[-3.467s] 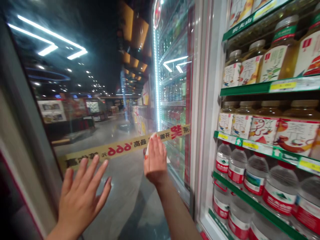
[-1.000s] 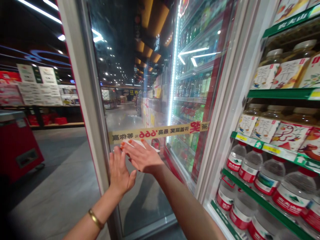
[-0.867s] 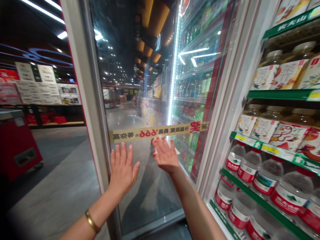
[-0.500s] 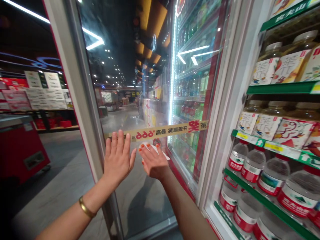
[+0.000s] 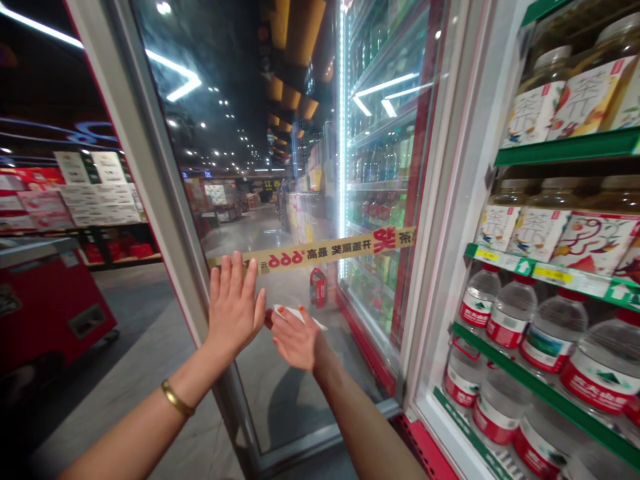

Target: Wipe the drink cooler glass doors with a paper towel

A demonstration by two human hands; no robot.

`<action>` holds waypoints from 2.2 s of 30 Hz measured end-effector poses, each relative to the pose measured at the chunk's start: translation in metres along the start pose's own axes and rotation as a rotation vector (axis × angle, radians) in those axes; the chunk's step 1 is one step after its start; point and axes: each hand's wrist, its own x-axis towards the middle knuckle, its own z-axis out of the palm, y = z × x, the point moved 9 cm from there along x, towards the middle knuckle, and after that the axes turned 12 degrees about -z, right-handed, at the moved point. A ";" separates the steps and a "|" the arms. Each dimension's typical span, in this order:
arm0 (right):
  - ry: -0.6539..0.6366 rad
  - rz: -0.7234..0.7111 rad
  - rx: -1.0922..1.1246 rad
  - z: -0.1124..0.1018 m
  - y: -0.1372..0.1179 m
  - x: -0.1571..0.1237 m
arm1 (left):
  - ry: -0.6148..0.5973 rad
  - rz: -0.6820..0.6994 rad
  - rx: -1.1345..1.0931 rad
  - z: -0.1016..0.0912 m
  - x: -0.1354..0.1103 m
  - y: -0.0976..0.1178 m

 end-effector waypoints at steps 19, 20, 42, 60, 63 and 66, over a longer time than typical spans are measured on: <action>0.225 0.814 -0.219 -0.027 0.111 -0.083 | -0.134 0.163 -0.056 0.009 0.070 0.056; 0.237 0.845 -0.224 -0.028 0.116 -0.075 | -0.131 0.163 -0.057 0.009 0.070 0.056; 0.077 0.430 -0.070 -0.007 0.088 0.002 | -0.106 0.498 0.037 0.028 0.054 0.071; 0.004 0.212 -0.067 -0.024 0.117 0.023 | 0.009 0.093 0.055 -0.005 0.027 0.025; 0.079 0.324 -0.079 -0.035 0.133 0.051 | 0.038 -0.016 0.107 -0.012 0.002 0.015; 0.056 0.069 -0.005 -0.034 0.105 0.103 | 0.066 -0.133 0.138 -0.015 -0.017 0.012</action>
